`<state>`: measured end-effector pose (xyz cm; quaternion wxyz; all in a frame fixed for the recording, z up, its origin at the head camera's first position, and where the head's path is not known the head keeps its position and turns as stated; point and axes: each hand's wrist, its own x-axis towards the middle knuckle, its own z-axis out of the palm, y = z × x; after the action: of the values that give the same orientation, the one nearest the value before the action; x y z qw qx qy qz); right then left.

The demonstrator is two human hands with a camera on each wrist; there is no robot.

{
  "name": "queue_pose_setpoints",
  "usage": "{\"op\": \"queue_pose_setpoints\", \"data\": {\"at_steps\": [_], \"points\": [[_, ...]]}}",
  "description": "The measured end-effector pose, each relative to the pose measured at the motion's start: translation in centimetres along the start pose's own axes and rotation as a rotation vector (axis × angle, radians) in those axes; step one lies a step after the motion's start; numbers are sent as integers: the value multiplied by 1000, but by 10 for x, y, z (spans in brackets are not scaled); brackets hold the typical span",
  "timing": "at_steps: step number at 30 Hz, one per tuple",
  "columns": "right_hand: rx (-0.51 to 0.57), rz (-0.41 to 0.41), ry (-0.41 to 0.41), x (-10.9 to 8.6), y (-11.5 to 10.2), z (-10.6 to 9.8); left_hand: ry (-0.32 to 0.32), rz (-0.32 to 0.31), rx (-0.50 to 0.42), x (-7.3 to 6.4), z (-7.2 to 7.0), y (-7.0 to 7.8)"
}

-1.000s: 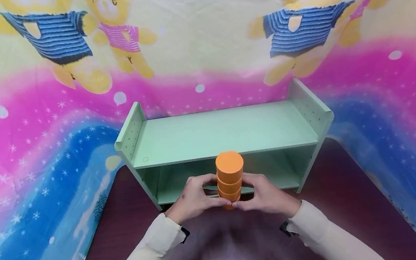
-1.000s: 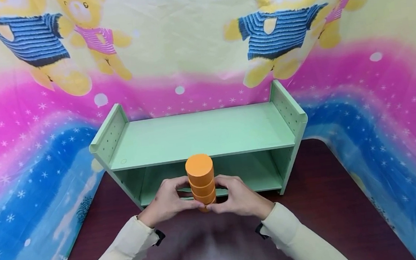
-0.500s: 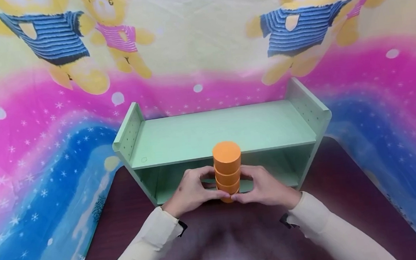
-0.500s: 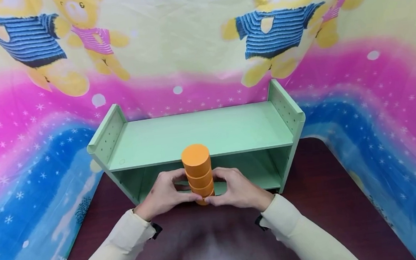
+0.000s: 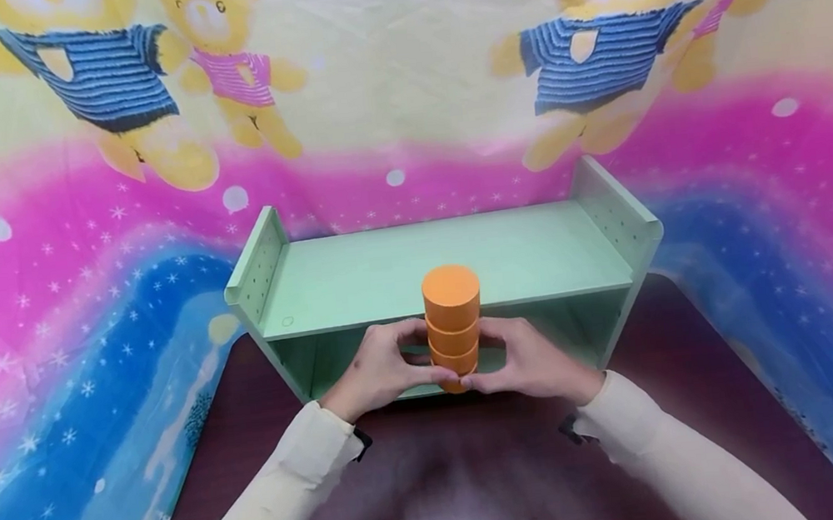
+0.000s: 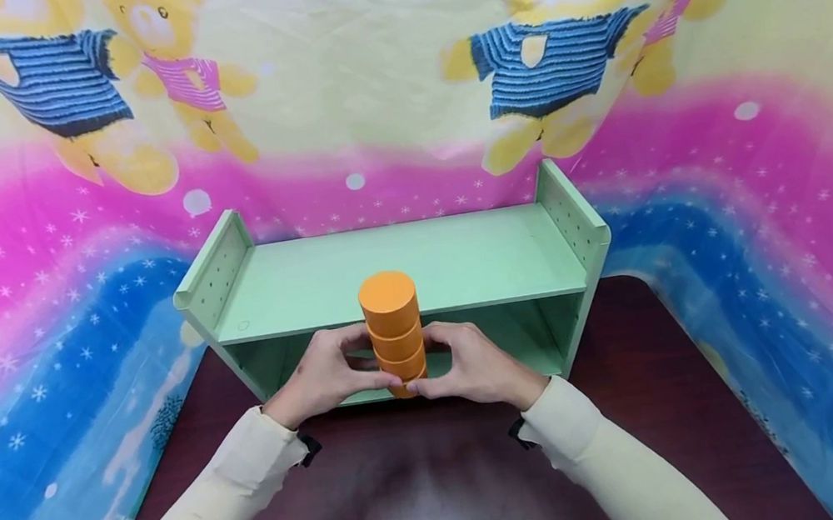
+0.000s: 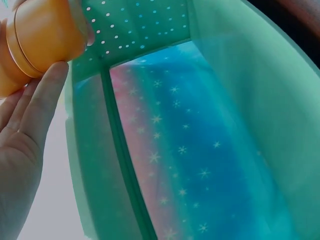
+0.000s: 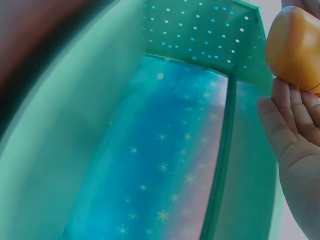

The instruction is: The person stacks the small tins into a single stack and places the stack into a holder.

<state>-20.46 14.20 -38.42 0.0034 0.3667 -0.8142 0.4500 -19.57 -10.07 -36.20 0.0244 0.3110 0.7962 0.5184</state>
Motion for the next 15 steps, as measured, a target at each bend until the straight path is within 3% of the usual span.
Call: {"op": "queue_pose_setpoints", "data": {"at_steps": [15], "points": [[14,18,-9,16,-8,-16,-11,27,12,16,-14,8]]}}
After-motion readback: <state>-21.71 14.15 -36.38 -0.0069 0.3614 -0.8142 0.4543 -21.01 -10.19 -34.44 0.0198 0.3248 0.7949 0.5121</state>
